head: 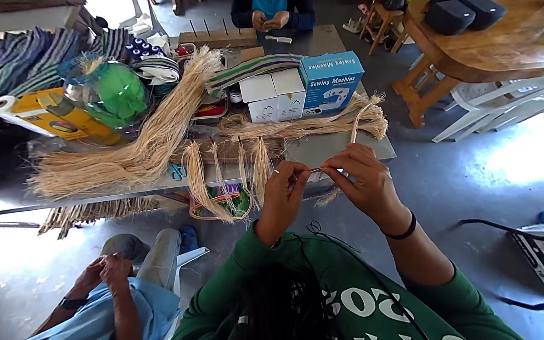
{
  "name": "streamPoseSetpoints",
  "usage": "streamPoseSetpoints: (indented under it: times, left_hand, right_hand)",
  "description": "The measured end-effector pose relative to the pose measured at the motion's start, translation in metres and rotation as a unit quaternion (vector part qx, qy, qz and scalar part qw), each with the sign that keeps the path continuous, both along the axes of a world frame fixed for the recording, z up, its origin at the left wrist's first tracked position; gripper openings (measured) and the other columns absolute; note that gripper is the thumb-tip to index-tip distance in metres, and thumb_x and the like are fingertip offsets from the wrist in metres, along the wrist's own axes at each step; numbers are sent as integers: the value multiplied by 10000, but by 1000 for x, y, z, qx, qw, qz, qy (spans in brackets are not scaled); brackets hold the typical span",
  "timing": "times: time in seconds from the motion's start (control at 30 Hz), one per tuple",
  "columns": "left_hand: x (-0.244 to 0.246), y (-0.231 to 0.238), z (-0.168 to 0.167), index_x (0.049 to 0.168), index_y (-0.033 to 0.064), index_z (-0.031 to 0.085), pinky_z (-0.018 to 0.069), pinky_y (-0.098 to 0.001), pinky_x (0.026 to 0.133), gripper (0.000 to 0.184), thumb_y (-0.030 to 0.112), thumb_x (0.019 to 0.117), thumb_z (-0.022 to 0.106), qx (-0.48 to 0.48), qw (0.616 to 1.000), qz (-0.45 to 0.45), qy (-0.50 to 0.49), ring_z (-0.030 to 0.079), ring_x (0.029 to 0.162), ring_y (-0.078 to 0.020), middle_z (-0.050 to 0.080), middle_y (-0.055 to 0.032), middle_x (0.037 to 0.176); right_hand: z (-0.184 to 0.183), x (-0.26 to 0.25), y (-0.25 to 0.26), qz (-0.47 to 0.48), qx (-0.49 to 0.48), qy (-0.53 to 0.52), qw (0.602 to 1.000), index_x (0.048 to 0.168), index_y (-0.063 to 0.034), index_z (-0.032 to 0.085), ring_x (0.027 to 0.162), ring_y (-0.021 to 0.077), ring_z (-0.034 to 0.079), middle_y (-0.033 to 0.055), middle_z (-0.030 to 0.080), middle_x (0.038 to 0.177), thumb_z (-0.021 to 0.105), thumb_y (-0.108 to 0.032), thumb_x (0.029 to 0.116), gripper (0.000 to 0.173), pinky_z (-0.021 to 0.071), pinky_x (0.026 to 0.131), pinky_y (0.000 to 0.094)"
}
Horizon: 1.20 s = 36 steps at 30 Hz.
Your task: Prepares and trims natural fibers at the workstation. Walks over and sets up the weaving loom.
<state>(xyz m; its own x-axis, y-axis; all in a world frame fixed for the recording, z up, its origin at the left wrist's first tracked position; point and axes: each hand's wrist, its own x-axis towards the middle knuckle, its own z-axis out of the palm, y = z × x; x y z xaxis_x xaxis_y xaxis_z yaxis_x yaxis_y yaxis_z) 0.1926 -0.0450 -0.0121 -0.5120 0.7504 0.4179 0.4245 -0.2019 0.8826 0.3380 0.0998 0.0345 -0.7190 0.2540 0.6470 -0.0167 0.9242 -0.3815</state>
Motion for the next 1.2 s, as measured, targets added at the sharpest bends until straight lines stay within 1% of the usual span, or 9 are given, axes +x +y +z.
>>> streamPoseSetpoints:
  times: [0.17,0.33,0.57,0.7,0.77,0.87,0.97,1.1,1.2]
  left_hand:
    - [6,2,4,1082,54,673,506,-216,618,114,129,1034,601,19,998,-45,-37,561,694,-65,626,-16,924]
    - [8,4,9,1108,48,703,501,-218,640,158,101,1040,571,65,994,-60,-70,562,742,-78,607,-23,947]
    - [9,3,7,1150,32,678,575,-278,781,156,45,1030,578,85,987,-69,-118,647,865,-121,664,-53,1013]
    - [9,3,9,1190,52,553,579,-269,749,214,8,993,625,78,982,-74,-157,643,799,-107,645,-42,950]
    - [8,2,8,1244,41,575,579,-265,753,263,13,989,634,69,982,-77,-159,654,797,-102,673,-41,951]
    - [7,1,5,1146,16,664,576,-250,733,163,33,984,658,60,985,-77,-145,655,779,-92,700,-48,946]
    - [6,2,4,1092,21,664,565,-237,708,112,45,982,664,59,986,-73,-138,641,753,-85,688,-41,917]
    - [4,5,2,1079,52,662,522,-236,677,88,92,1003,641,32,974,-81,-211,604,728,-83,662,-27,867]
    - [6,8,-3,1076,57,661,483,-218,636,84,101,1006,641,30,966,-71,-247,568,688,-70,658,-22,853]
  right_hand:
    - [-3,-4,-2,-32,-12,35,999,1014,-78,763,1015,181,664,42,719,980,671,-138,981,114,477,1042,437]
    - [-17,-11,-13,-53,-81,71,993,1008,-81,750,1000,139,650,13,711,979,683,-152,977,103,523,919,362]
    - [-23,-12,-21,-43,-139,75,987,1002,-89,752,947,93,653,-10,703,957,701,-154,962,92,551,857,299]
    - [-20,-10,-20,-21,-159,48,986,994,-96,756,931,84,664,-22,712,943,705,-163,959,92,564,878,307]
    - [-16,-8,-17,-7,-177,20,984,987,-104,757,880,65,649,-31,695,918,705,-175,958,93,558,809,268]
    - [-9,-4,-10,11,-209,-29,977,971,-109,753,850,48,652,-37,693,899,707,-193,952,98,563,775,247]
    - [-7,-2,-8,26,-243,-40,969,980,-106,759,843,53,670,-30,698,895,717,-184,954,92,585,759,228]
    - [-16,-4,-10,10,-267,-12,964,1001,-120,762,855,85,687,-29,714,912,732,-180,952,83,603,793,276]
    - [-22,-5,-16,-28,-222,3,975,975,-121,755,835,59,666,-37,700,893,737,-188,939,78,581,759,253]
